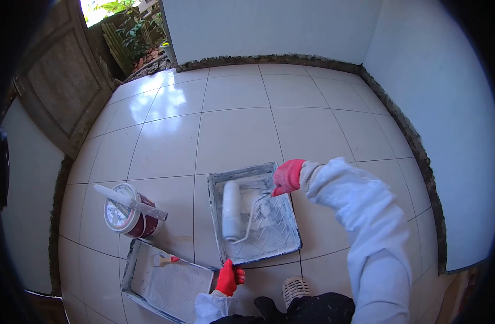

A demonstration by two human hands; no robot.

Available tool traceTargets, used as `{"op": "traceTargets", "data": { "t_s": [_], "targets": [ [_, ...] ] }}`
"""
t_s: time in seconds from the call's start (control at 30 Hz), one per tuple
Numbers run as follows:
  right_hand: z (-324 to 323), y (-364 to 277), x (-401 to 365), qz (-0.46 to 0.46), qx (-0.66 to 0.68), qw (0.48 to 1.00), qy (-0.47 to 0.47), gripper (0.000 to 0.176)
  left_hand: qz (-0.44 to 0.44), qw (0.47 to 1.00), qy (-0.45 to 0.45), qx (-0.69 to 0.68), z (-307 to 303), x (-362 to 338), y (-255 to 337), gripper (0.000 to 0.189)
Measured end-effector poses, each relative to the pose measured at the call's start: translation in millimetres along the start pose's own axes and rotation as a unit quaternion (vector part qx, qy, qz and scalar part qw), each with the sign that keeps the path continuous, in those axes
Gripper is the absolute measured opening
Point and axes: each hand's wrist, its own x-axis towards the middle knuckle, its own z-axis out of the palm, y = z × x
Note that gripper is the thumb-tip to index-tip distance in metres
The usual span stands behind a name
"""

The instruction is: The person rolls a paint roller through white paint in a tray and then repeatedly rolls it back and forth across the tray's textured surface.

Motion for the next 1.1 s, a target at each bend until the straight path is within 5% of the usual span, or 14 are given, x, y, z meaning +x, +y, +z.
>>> {"op": "traceTargets", "data": {
  "t_s": [0.1, 0.5, 0.7, 1.1],
  "targets": [
    [10, -8, 8, -0.001, 0.018, 0.999, 0.036, 0.054, -0.001, 1.000, -0.004, -0.007, 1, -1, 1, 0.050],
    [12, 5, -74, 0.078, -0.040, 0.994, -0.072, 0.051, -0.013, 1.000, 0.002, -0.005, 3, -2, 4, 0.052],
    [32, -24, -15, 0.014, 0.017, 0.998, 0.053, 0.053, -0.009, 1.000, 0.002, -0.003, 2, 3, 0, 0.052],
    [46, 8, -79, 0.127, 0.000, 0.990, -0.059, 0.047, -0.010, 1.000, 0.000, 0.005, 3, 3, 1, 0.055]
  ]
}}
